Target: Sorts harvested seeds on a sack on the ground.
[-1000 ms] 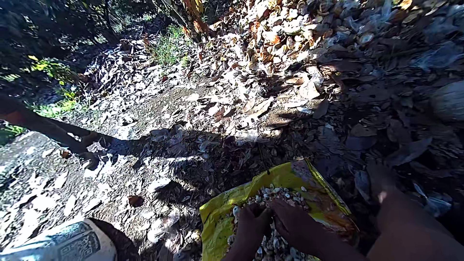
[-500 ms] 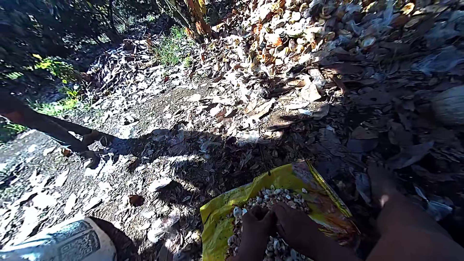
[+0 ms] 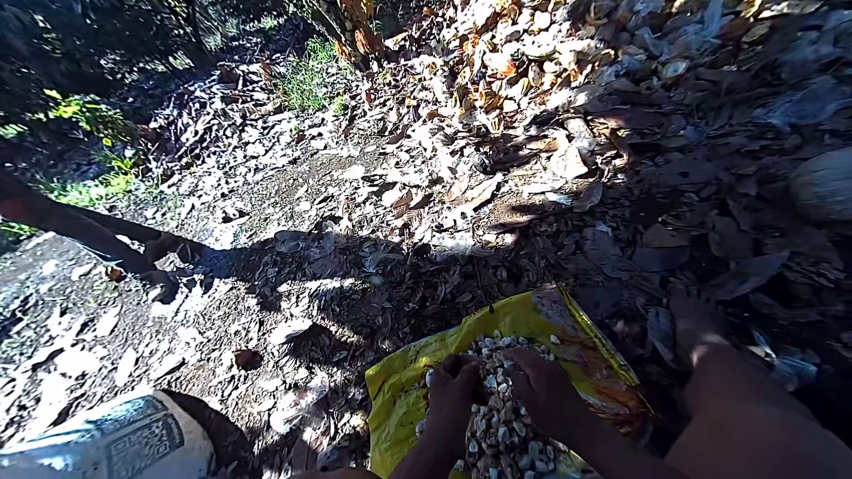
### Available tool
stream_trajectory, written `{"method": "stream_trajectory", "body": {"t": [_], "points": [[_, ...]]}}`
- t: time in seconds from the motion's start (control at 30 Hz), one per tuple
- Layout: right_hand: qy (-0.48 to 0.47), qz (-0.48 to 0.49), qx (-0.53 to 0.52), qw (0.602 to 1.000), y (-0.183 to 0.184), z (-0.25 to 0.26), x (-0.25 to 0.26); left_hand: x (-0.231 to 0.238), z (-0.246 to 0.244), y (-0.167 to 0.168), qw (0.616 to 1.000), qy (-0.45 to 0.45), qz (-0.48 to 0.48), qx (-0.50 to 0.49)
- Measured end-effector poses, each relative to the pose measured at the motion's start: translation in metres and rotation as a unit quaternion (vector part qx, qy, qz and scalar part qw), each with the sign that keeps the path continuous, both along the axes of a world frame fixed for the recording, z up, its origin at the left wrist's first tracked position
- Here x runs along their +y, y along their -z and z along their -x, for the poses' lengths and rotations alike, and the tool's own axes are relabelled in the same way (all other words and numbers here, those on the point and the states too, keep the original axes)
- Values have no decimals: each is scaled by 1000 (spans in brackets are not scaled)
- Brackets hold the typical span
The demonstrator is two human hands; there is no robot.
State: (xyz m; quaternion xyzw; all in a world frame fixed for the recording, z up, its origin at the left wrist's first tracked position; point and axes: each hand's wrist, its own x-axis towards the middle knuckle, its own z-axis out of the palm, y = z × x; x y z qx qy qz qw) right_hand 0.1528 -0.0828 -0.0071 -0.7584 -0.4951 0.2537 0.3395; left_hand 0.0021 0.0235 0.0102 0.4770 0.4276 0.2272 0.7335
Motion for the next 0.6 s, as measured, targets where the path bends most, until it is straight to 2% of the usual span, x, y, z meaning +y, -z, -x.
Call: {"method": "stream_trajectory", "body": {"t": [0.1,0.2,0.3,0.37,0.43,0.6], "points": [[-106,83,-11,991,4,-3,0,11,2,-1,999,-17,-32,-1],[-233,205,-10,951,11,-5,2,17,3,-4,998,-31,-50,16],[-221,258,-24,940,8,-7,5,19,3,-5,997,-20,-63,39],[-165,230,-12,959,-2,-11,7,18,2,-4,996,10,-66,59],[-130,161,11,978,-5,-14,7,17,2,-1,993,56,-57,83],[-152,50,-33,987,5,-14,3,9,-1,4,981,154,-32,114]]}}
